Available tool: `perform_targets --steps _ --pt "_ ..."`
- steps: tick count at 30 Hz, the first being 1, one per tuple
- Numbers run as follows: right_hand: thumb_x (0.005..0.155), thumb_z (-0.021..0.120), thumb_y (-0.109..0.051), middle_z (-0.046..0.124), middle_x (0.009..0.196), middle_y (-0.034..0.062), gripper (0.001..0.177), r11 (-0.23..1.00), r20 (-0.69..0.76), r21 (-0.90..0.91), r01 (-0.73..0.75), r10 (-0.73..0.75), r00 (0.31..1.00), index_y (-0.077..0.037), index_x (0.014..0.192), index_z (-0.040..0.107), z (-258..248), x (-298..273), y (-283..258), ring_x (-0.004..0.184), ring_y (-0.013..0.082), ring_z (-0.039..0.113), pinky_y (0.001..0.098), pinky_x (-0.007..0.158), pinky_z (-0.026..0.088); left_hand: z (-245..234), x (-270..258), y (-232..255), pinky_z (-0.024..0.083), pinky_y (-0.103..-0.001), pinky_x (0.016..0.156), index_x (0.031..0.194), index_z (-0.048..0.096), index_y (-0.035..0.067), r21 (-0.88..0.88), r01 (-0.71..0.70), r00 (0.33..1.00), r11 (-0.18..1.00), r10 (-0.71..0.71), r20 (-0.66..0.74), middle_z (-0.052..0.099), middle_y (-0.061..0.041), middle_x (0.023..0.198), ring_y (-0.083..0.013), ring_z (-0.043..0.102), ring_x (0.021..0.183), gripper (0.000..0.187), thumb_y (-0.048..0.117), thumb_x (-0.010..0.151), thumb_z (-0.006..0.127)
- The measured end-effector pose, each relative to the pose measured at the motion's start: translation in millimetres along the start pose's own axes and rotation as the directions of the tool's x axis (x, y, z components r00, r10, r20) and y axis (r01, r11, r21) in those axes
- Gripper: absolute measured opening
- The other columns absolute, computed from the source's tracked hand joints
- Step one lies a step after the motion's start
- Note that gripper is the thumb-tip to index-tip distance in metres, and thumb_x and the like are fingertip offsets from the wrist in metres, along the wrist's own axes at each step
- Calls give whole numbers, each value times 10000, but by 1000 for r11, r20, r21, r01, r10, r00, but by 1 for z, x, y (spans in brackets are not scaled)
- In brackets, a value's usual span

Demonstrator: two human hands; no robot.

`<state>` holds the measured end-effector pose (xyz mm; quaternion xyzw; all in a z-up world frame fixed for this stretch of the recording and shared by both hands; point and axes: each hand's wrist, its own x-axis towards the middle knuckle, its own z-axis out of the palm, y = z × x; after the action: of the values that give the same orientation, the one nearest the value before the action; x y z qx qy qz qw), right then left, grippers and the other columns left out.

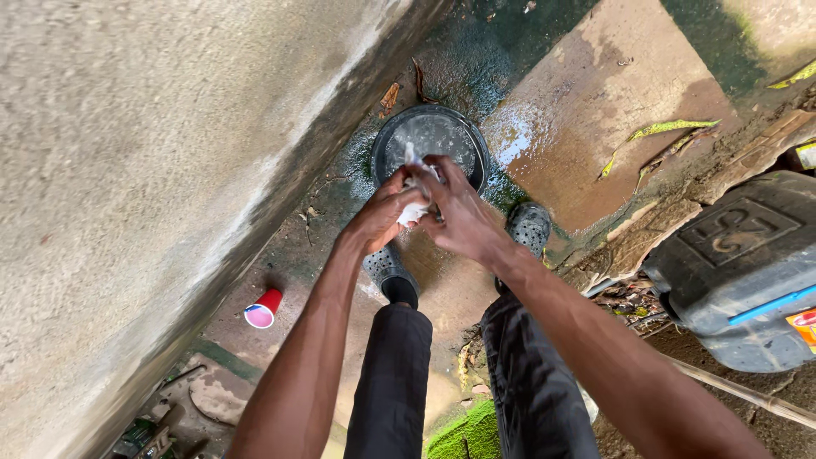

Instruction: The person cleans a window frame by spraying liquid from a spray bottle onto the frame, wiping it with a cloth, washing and wringing the cloth in a bowl of water, and wiping the frame again with the cloth.

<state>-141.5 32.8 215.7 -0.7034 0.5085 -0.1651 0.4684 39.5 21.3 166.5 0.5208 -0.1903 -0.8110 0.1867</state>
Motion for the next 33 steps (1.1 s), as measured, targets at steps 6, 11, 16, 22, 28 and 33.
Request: perform_targets --steps 6,11,16,22,28,33 --pt "807 744 -115 599 1238 165 553 855 -91 -339 392 -445 891 -17 1314 543 -6 -10 6 1082 305 653 366 925 614 -14 -21 9 562 -386 802 1472 421 -22 16 61 980 998 -63 186 576 -166 1150 -258 607 1006 664 1 886 732" --pt "952 570 56 670 1117 192 330 988 -10 -89 124 -125 992 33 1279 536 -10 -6 -5 833 248 685 312 678 610 -8 -40 19 577 -382 790 1582 354 106 46 1 974 999 -12 225 619 -149 1163 -268 665 965 881 -105 798 696" --pt "869 530 96 699 1055 179 275 737 -117 637 -225 381 917 11 1129 562 -7 -6 -28 916 183 723 318 790 627 22 -47 24 604 -382 886 1498 362 116 -66 -26 995 998 32 96 639 -140 1252 -216 705 1078 873 -142 751 732" --pt "950 572 4 787 1097 210 222 650 34 636 -416 514 857 40 1128 701 -1 -24 -26 782 276 678 317 731 583 40 -51 20 538 -336 530 1166 662 -27 258 40 995 965 -14 -102 714 -142 863 -204 666 644 364 -6 819 770" --pt "948 623 37 451 1506 317 551 899 -38 -276 340 -364 931 53 1466 433 -11 -36 -9 1061 327 596 286 759 609 15 -30 9 418 -252 423 921 686 39 424 172 985 889 -160 -64 613 -33 673 -114 497 492 270 28 723 870" --pt "859 662 -55 517 1335 292 787 552 316 -620 558 -476 821 128 1525 284 -23 -30 8 1092 323 583 410 935 585 25 -30 23 359 -238 402 839 618 8 505 282 924 816 -373 86 498 -11 637 -105 458 490 225 -29 740 817"
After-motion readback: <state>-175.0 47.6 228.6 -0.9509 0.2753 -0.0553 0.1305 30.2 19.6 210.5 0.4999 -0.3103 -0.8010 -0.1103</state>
